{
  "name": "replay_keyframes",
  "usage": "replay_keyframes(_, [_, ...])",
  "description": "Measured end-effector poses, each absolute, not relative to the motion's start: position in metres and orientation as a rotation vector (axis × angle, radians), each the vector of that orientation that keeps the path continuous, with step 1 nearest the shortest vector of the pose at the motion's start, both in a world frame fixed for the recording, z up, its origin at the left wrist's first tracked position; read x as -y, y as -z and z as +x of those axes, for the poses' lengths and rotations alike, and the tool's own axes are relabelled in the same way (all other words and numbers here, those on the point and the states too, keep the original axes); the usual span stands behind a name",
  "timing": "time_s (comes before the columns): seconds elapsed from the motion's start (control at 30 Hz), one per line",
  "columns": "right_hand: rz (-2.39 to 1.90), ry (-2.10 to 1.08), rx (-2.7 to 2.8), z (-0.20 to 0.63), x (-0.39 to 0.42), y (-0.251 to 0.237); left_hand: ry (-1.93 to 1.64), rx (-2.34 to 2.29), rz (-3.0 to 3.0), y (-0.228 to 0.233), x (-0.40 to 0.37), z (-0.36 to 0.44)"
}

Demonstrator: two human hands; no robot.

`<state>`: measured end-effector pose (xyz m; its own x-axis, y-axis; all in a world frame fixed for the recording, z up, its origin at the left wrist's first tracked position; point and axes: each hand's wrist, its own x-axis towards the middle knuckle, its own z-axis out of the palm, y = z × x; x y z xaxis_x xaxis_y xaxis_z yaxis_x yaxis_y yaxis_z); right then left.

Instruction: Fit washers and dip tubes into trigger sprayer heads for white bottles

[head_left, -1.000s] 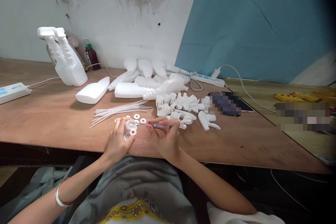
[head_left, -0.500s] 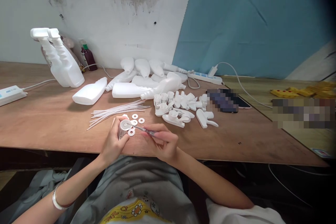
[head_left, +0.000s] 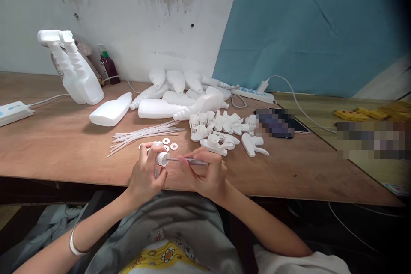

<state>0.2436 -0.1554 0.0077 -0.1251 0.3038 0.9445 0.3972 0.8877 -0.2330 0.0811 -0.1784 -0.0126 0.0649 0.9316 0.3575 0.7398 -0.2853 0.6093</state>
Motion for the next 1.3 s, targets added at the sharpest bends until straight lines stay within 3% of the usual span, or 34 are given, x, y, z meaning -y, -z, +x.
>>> replay_keyframes(0.23, [-0.764,0.045,1.744,0.244,0.159,-0.011,-0.945,-1.714,2.084,0.012,0.176,0.080])
replay_keyframes(0.57, [-0.665,0.089,1.722,0.238,0.157,0.003,-1.008,-1.677,1.888,0.009,0.171,0.077])
replay_keyframes(0.8, [-0.603,0.283,1.810,0.233,0.158,0.007,-0.961,-1.743,1.882,0.007,0.171,0.078])
replay_keyframes(1.13, [-0.636,-0.101,1.591,0.230,0.152,0.013,-1.077,-1.627,1.801,0.010,0.167,0.075])
replay_keyframes(1.3, [-0.535,-0.113,1.601,0.229,0.154,0.019,-1.167,-1.503,1.749,0.012,0.165,0.072])
